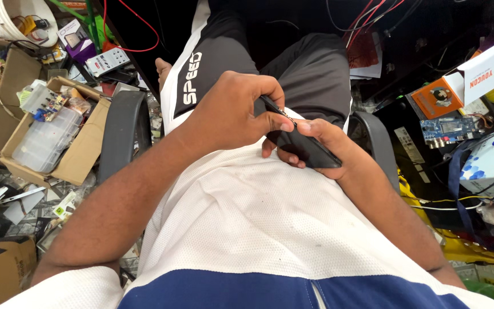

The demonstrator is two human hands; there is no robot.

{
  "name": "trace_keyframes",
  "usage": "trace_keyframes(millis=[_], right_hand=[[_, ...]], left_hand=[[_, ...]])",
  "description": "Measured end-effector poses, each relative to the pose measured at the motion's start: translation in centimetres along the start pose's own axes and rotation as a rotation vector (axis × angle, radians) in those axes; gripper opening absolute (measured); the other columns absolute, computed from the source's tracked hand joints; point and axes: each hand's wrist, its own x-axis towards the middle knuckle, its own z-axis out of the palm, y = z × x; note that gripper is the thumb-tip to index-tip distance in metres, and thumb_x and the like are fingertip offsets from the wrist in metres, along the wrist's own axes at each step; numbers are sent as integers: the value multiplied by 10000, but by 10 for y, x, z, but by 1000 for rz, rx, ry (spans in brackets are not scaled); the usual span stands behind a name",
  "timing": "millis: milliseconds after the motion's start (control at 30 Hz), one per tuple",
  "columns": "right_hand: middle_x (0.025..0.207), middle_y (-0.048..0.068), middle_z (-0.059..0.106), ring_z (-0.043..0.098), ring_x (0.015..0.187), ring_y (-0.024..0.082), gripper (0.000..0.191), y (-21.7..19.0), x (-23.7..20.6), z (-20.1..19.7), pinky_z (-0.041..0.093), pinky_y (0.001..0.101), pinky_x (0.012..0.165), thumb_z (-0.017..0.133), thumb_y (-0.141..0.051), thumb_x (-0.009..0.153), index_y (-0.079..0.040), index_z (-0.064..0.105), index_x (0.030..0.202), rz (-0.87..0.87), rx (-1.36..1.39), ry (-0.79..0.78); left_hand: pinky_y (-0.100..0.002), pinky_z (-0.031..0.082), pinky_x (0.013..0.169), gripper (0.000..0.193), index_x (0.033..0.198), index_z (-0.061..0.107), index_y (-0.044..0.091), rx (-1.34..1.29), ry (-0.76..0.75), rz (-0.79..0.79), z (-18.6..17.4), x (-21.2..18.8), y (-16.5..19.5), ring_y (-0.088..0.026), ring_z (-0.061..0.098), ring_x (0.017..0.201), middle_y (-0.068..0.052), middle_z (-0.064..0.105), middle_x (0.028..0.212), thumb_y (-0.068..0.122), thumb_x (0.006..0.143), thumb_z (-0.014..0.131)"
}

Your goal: The person sits at a cluttered repair bench holding a disassembled smartphone, picks at small components on the bench, then uses a second phone for messaging and a video call. They retrieve a box and a wallet, place the disassembled phone on the bench, and use a screwdriver to work on its internal components.

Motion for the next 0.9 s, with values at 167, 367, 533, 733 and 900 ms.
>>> trace_keyframes(millis=[167,367,533,733,900], right_hand=[[1163,275,639,560,744,111,647,0,1,-1,468,208,616,690,-461,894,23,514,1287,8,13,11],[1148,276,652,570,741,115,678,0,0,0,469,209,602,698,-461,881,59,513,1275,-2,4,28],[1126,254,649,565,734,104,727,-1,0,3,468,199,611,719,-478,845,44,507,1305,5,-19,47],[1117,245,647,553,741,95,747,0,-1,7,471,189,644,743,-495,841,57,518,1291,-31,-41,47],[1108,241,642,557,736,96,736,0,-1,6,471,189,634,756,-491,820,36,515,1274,-11,-33,60]], left_hand=[[-299,519,594,330,845,702,54,-16,-18,-41,-1,0,1,-154,703,625,-42,729,732,333,813,875],[-308,510,583,340,847,708,54,9,5,-8,1,1,1,-157,694,627,-49,723,718,342,814,885],[-310,513,587,339,855,709,56,10,-2,-12,1,1,2,-167,688,614,-51,728,738,344,809,881],[-324,519,602,350,863,698,53,40,2,71,-1,0,0,-188,690,626,-64,726,762,349,818,881],[-322,529,615,338,858,695,61,30,14,97,1,-1,-1,-187,710,656,-55,729,755,345,831,876]])
